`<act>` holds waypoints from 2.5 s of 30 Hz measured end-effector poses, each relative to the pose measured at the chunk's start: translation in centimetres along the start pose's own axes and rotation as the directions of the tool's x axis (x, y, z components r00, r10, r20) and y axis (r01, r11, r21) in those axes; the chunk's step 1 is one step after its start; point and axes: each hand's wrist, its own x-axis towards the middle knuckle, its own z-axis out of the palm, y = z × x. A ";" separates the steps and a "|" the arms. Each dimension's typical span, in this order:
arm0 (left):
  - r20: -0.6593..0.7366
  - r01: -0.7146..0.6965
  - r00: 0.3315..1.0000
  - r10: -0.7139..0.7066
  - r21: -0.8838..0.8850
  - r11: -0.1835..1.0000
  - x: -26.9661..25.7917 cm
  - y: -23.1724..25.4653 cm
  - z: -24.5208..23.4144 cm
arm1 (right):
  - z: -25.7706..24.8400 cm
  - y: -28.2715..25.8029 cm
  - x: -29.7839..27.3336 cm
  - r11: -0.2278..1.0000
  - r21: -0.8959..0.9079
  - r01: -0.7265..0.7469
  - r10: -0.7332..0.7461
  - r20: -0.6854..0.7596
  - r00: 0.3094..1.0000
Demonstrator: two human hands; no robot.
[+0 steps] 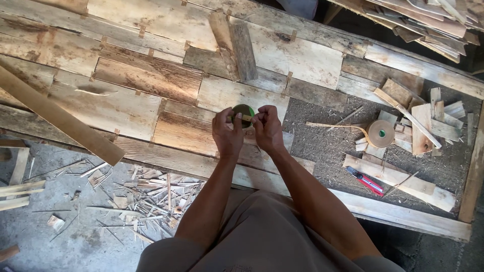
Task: Cutting and fitting small wood planks onto a panel using a utility knife and ruler.
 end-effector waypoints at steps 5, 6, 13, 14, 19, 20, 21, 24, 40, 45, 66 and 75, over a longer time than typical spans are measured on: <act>0.243 0.203 0.962 -0.124 -0.333 0.921 1.1 -2.1 0.8 | 0.1 -1.0 0.3 0.997 -0.068 0.023 -0.021 0.025 0.999; 0.301 0.285 0.938 -0.173 -0.383 0.879 1.2 -2.3 0.9 | 0.1 -1.2 0.2 0.994 -0.108 0.012 -0.010 0.025 1.000; 0.243 0.225 0.957 -0.160 -0.269 0.937 0.8 -0.6 0.6 | 0.2 -2.4 0.3 0.966 -0.258 -0.011 0.015 0.014 1.000; 0.206 0.207 0.965 -0.162 -0.222 0.953 0.7 -0.5 0.8 | 0.2 -2.6 0.3 0.959 -0.278 -0.048 0.056 0.021 0.998; 0.112 0.154 0.984 -0.140 -0.127 0.980 0.0 -0.2 1.5 | 0.2 -3.9 0.2 0.934 -0.339 -0.111 0.125 0.019 0.992; 0.100 0.140 0.987 -0.129 -0.112 0.984 0.0 -0.3 1.6 | 0.2 -3.3 0.2 0.903 -0.427 0.055 -0.084 -0.051 0.995; 0.088 0.126 0.989 -0.118 -0.097 0.987 0.1 -0.4 1.7 | 0.3 -2.7 0.1 0.829 -0.520 0.205 -0.295 -0.096 0.951; 0.079 0.103 0.992 -0.099 -0.047 0.994 0.1 -0.3 1.8 | 0.5 -0.2 0.8 0.904 -0.404 0.140 -0.206 -0.125 0.971; 0.043 0.247 0.969 -0.244 -0.246 0.937 0.0 -1.4 1.8 | 2.3 5.6 2.3 0.975 -0.016 -0.223 0.218 -0.149 0.964; 0.075 0.232 0.973 -0.220 -0.377 0.897 -1.5 1.5 2.2 | -0.7 -0.2 1.2 0.960 0.132 -0.246 0.240 0.061 0.969; 0.335 0.113 0.941 -0.045 -0.187 0.976 -9.5 5.7 19.3 | -20.8 11.2 2.2 0.917 0.234 -0.323 0.352 -0.092 0.932; 0.729 -0.561 0.637 0.249 0.218 0.799 -7.9 8.3 25.0 | -31.6 14.6 10.3 0.920 -0.391 -0.034 0.016 -0.048 0.999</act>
